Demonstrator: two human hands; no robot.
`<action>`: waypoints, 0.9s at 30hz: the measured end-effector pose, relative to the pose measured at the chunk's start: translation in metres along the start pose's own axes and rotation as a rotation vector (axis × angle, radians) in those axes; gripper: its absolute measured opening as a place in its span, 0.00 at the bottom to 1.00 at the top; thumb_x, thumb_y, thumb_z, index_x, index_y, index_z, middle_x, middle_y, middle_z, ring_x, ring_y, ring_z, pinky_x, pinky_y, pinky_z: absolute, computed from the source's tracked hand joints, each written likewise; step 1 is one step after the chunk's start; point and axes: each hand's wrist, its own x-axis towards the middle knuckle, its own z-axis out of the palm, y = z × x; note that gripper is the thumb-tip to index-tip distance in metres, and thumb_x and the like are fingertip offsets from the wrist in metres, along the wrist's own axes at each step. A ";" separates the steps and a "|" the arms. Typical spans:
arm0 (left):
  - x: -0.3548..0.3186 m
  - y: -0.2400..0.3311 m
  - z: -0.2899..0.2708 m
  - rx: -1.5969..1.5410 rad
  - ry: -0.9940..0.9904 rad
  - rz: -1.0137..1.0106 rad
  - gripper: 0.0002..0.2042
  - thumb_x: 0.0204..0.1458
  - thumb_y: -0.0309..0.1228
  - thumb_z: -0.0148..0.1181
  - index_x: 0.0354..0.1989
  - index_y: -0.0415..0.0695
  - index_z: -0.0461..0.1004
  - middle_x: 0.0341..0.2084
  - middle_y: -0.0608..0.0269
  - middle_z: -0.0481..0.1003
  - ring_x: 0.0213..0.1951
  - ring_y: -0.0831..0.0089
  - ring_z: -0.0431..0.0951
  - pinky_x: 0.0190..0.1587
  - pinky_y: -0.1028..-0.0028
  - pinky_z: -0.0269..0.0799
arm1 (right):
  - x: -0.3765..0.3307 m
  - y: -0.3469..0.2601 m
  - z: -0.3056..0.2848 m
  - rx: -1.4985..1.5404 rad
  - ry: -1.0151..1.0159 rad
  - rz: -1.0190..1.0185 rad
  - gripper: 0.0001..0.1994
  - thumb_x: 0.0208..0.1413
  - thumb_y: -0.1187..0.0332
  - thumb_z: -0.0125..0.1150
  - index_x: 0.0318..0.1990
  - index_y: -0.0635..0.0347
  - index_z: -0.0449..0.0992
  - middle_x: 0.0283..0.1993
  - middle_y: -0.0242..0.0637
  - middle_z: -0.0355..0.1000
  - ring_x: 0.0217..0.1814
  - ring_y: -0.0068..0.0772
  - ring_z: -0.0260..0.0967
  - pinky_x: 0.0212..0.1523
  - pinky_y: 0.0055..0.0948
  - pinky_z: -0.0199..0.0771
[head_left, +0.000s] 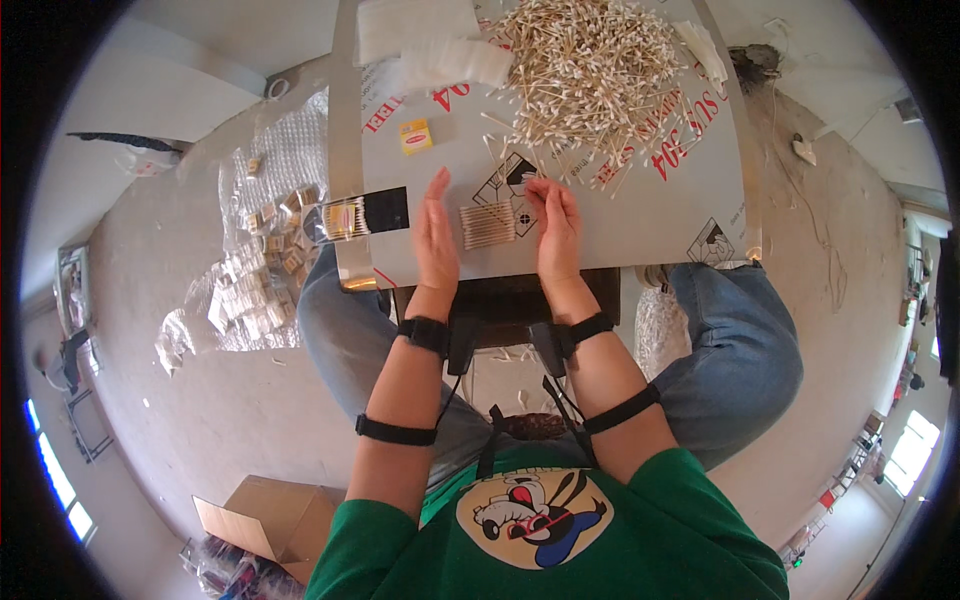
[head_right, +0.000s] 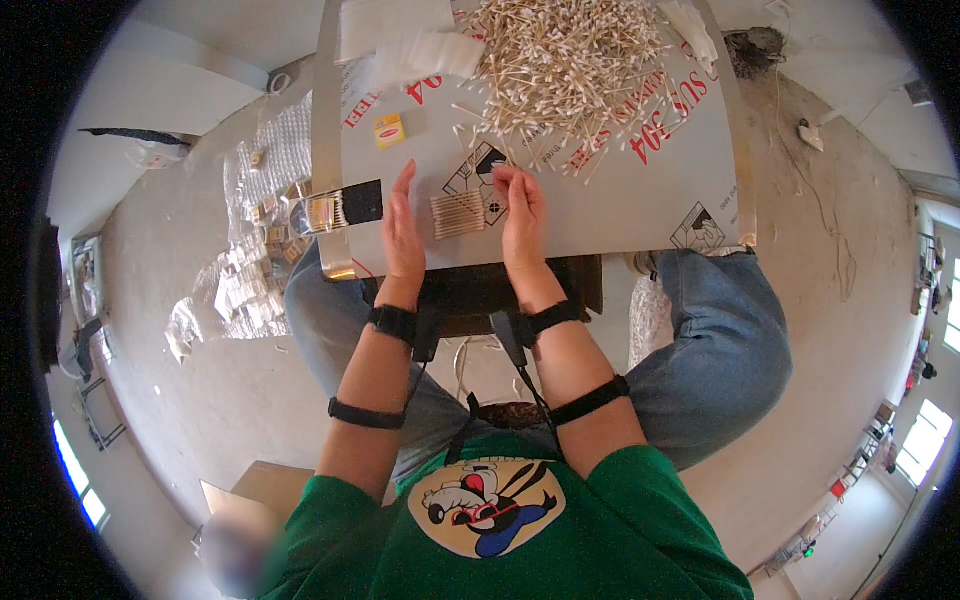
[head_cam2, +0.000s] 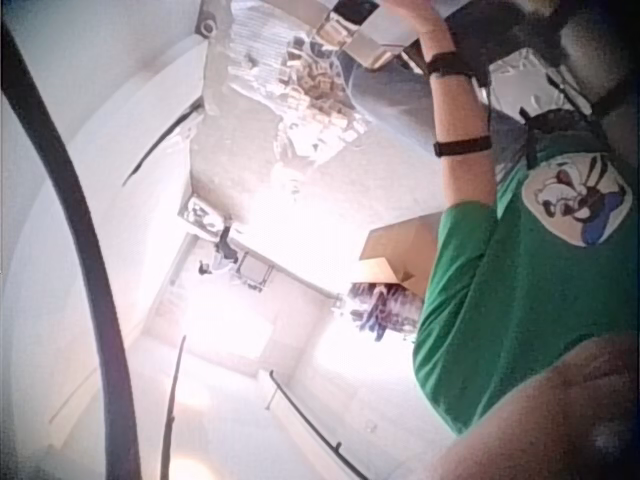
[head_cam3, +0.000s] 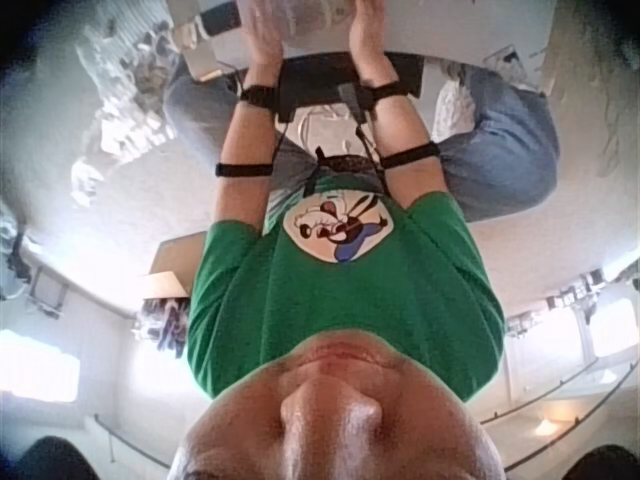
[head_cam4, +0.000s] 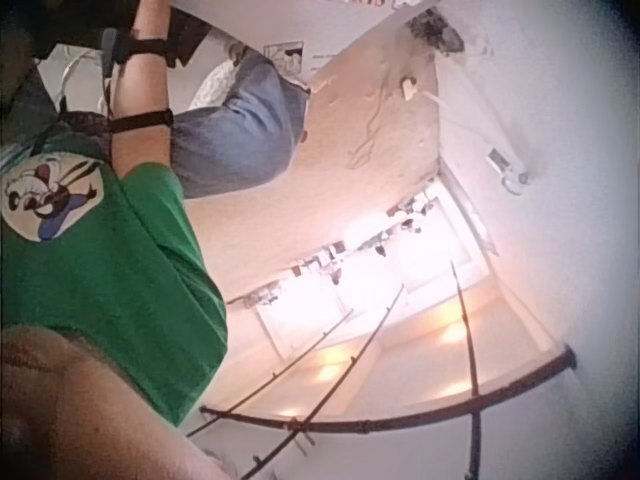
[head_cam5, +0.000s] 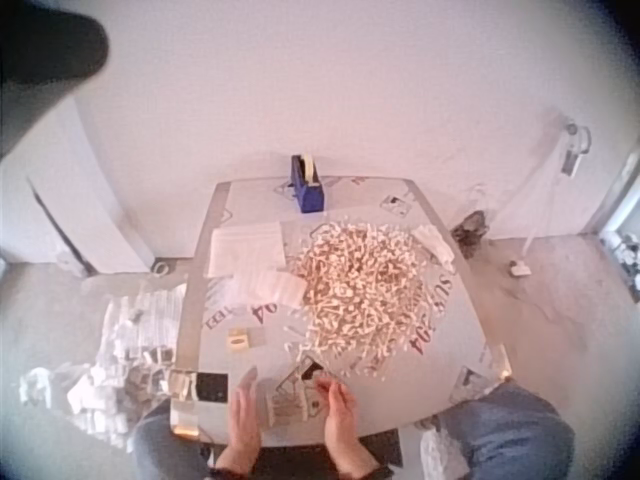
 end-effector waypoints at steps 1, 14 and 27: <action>-0.005 0.004 -0.001 0.002 0.001 0.000 0.27 0.67 0.45 0.36 0.66 0.38 0.56 0.66 0.56 0.59 0.68 0.63 0.56 0.69 0.60 0.46 | -0.001 -0.003 -0.005 -0.119 -0.007 -0.028 0.17 0.68 0.58 0.46 0.45 0.64 0.74 0.45 0.34 0.73 0.49 0.26 0.69 0.56 0.27 0.67; -0.025 0.006 0.010 1.220 -0.243 0.342 0.25 0.61 0.37 0.47 0.68 0.47 0.57 0.68 0.60 0.55 0.70 0.62 0.53 0.70 0.55 0.44 | -0.010 -0.024 -0.022 -0.997 -0.316 -0.384 0.11 0.52 0.68 0.58 0.21 0.61 0.77 0.24 0.40 0.72 0.30 0.44 0.70 0.32 0.39 0.70; -0.024 0.009 0.012 1.226 -0.203 0.383 0.25 0.59 0.37 0.51 0.65 0.45 0.61 0.66 0.60 0.60 0.67 0.63 0.58 0.68 0.55 0.50 | -0.009 -0.021 -0.023 -1.066 -0.335 -0.448 0.11 0.51 0.67 0.59 0.21 0.62 0.76 0.24 0.39 0.71 0.31 0.44 0.69 0.33 0.38 0.70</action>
